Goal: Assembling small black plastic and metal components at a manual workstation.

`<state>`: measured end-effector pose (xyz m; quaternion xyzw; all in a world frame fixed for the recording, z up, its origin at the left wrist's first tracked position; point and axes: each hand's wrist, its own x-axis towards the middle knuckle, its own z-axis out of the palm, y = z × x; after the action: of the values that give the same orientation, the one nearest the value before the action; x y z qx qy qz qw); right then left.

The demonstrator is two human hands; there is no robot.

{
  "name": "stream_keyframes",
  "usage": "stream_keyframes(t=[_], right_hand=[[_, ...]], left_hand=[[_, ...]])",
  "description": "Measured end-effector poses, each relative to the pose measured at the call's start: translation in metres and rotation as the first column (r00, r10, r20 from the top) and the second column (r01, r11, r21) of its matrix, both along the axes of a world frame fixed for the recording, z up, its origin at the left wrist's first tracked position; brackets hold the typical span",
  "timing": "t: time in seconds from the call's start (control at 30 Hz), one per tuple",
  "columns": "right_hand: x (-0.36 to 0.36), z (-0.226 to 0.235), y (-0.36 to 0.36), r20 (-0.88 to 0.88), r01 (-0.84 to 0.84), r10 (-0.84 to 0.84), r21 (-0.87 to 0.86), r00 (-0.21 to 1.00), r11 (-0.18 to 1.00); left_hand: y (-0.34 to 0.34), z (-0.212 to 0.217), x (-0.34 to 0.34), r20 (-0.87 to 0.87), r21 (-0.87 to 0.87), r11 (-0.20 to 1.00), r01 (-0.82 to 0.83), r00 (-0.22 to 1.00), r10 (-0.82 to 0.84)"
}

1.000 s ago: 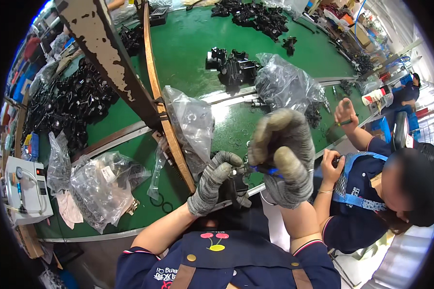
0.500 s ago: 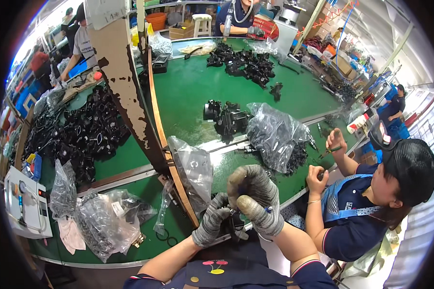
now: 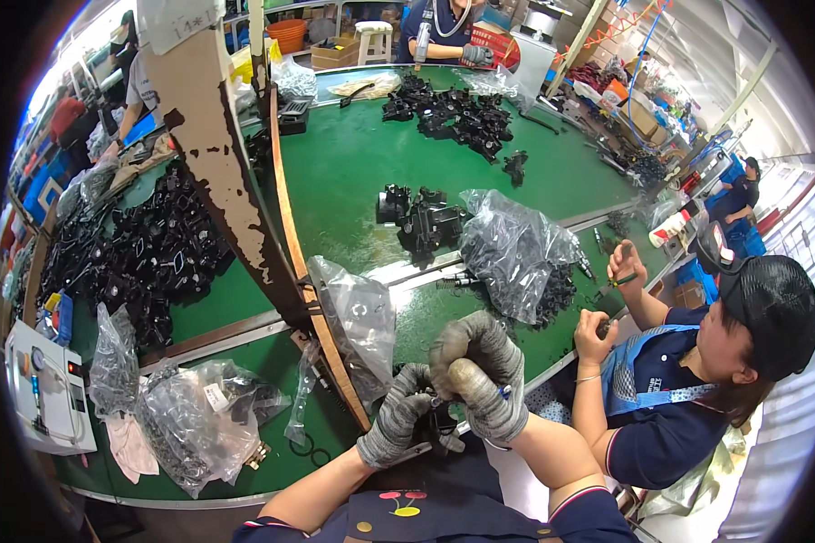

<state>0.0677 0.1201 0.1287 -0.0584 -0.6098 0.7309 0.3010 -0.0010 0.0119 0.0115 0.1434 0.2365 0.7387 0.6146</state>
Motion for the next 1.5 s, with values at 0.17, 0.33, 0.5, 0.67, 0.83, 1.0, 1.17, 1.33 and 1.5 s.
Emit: stream_keyframes(t=[0.17,0.33,0.5,0.67,0.83,1.0,1.17,1.33,1.5], right_hand=[[0.0,-0.003,0.004,0.059,-0.017,0.015,0.028,0.998,0.999],[0.001,-0.009,0.007,0.149,-0.083,0.059,0.159,0.987,0.984],[0.0,-0.01,0.011,0.153,-0.04,0.002,0.25,0.988,0.967],[-0.006,-0.022,0.003,0.041,0.042,-0.056,0.282,0.998,0.958],[0.0,-0.031,-0.001,0.071,0.071,-0.091,0.246,0.993,0.967],[0.016,-0.026,-0.011,0.109,0.032,-0.055,0.201,0.993,0.979],[0.017,-0.022,-0.003,0.119,-0.022,0.015,0.057,0.993,0.998],[0.011,-0.011,-0.018,0.073,-0.003,0.0,0.041,0.997,0.999],[0.009,-0.025,-0.009,0.031,-0.068,0.066,0.063,0.997,0.996]], left_hand=[[-0.003,0.008,-0.004,-0.051,-0.091,0.994,0.055,0.997,-0.06],[-0.004,-0.003,-0.001,-0.47,-0.062,0.994,-0.093,0.881,0.053],[-0.001,0.019,-0.005,-0.386,-0.102,0.989,-0.11,0.92,0.062],[-0.001,0.021,-0.004,-0.411,-0.101,0.994,-0.036,0.912,-0.009],[-0.004,0.024,-0.002,-0.217,-0.061,0.998,0.001,0.976,-0.014],[-0.009,0.02,0.002,-0.108,-0.056,0.997,-0.051,0.993,0.044],[-0.012,-0.033,-0.003,-0.665,0.013,0.993,-0.117,0.741,0.097],[-0.005,-0.011,0.0,-0.319,0.025,0.996,-0.084,0.944,0.087],[-0.003,-0.015,-0.001,-0.104,0.002,0.997,-0.08,0.991,0.08]])
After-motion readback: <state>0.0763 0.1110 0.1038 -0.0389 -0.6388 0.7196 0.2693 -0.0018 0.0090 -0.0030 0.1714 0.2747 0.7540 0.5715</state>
